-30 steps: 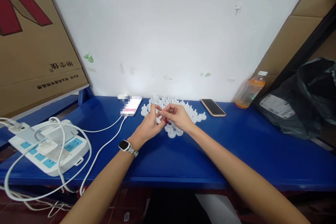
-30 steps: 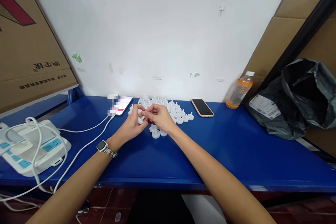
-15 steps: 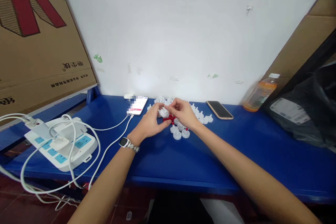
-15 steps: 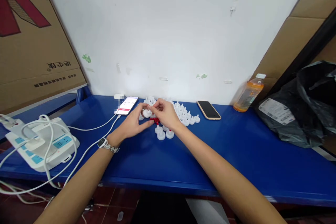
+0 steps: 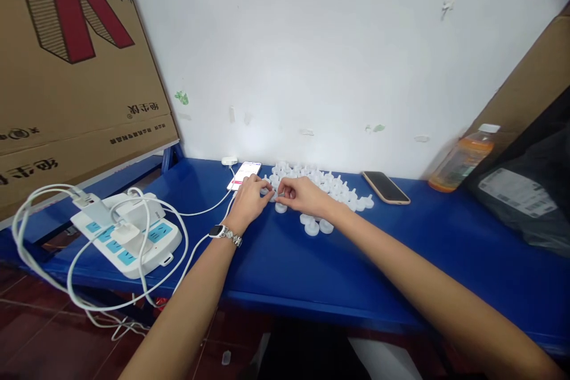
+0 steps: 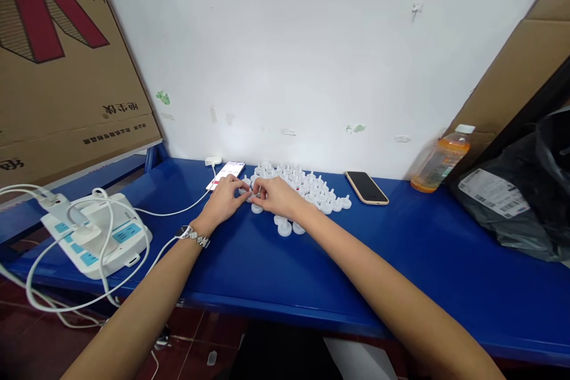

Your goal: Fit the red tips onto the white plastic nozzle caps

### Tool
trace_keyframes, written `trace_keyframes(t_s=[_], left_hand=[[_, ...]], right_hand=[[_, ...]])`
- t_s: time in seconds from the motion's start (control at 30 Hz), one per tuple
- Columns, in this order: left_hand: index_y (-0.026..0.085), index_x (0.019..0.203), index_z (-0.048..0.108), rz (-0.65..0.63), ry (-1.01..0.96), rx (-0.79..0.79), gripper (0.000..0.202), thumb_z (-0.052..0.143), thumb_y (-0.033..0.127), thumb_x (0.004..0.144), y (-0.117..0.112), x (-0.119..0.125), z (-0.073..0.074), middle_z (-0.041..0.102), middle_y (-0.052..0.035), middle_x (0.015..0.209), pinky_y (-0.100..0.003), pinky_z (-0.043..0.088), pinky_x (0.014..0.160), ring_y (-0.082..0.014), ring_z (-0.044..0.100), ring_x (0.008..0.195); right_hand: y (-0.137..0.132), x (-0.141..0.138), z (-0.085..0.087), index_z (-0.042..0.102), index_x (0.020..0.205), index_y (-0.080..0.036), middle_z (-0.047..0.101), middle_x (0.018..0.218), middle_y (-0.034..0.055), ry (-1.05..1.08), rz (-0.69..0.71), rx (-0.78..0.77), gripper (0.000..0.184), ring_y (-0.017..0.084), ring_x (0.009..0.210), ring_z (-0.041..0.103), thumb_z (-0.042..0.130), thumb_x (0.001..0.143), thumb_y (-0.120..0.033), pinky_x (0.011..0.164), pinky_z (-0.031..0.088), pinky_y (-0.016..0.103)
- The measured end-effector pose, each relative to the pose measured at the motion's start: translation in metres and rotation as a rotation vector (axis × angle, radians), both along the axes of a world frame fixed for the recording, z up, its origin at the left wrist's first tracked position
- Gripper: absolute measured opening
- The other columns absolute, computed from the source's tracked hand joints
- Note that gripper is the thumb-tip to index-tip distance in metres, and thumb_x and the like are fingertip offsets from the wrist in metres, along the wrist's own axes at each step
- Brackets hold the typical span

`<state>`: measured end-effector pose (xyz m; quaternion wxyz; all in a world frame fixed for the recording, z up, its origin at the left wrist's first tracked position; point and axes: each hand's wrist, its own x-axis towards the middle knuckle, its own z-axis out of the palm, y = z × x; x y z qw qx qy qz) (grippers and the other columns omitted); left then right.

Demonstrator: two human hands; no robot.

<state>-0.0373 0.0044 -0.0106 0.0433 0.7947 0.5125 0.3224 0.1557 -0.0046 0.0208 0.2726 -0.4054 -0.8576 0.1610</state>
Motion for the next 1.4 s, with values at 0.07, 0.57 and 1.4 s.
trace_keyframes(t_s=[0.07, 0.57, 1.4], left_hand=[[0.021, 0.094, 0.066, -0.003, -0.019, 0.046, 0.017, 0.054, 0.032, 0.092, -0.001, 0.002, 0.002, 0.058, -0.0097, 0.102, -0.046, 0.044, 0.093, -0.0295, 0.053, 0.103], [0.021, 0.110, 0.051, -0.276, -0.382, -0.032, 0.024, 0.034, 0.036, 0.103, -0.023, 0.030, 0.012, 0.059, -0.0020, 0.094, -0.030, 0.043, 0.078, -0.0154, 0.055, 0.080], [0.022, 0.090, 0.040, -0.342, -0.101, -0.181, 0.016, 0.042, 0.036, 0.097, -0.037, 0.049, 0.014, 0.056, 0.0008, 0.076, -0.028, 0.035, 0.058, -0.0158, 0.054, 0.066]], right_hand=[[0.002, 0.009, 0.002, 0.065, 0.091, -0.017, 0.066, 0.070, -0.0004, -0.009, -0.070, 0.040, 0.014, 0.013, 0.063, 0.057, 0.056, 0.090, -0.028, 0.064, 0.039, 0.025], [0.001, 0.004, 0.023, 0.076, 0.077, -0.019, 0.071, 0.089, 0.0115, -0.654, -0.194, 0.052, 0.010, 0.030, 0.102, 0.055, 0.069, 0.071, -0.022, 0.090, 0.031, 0.041], [-0.031, 0.017, -0.007, 0.054, 0.073, -0.020, 0.059, 0.061, -0.0015, 0.779, -0.130, -0.203, 0.029, 0.013, 0.055, 0.053, 0.064, 0.083, -0.046, 0.055, 0.041, 0.026]])
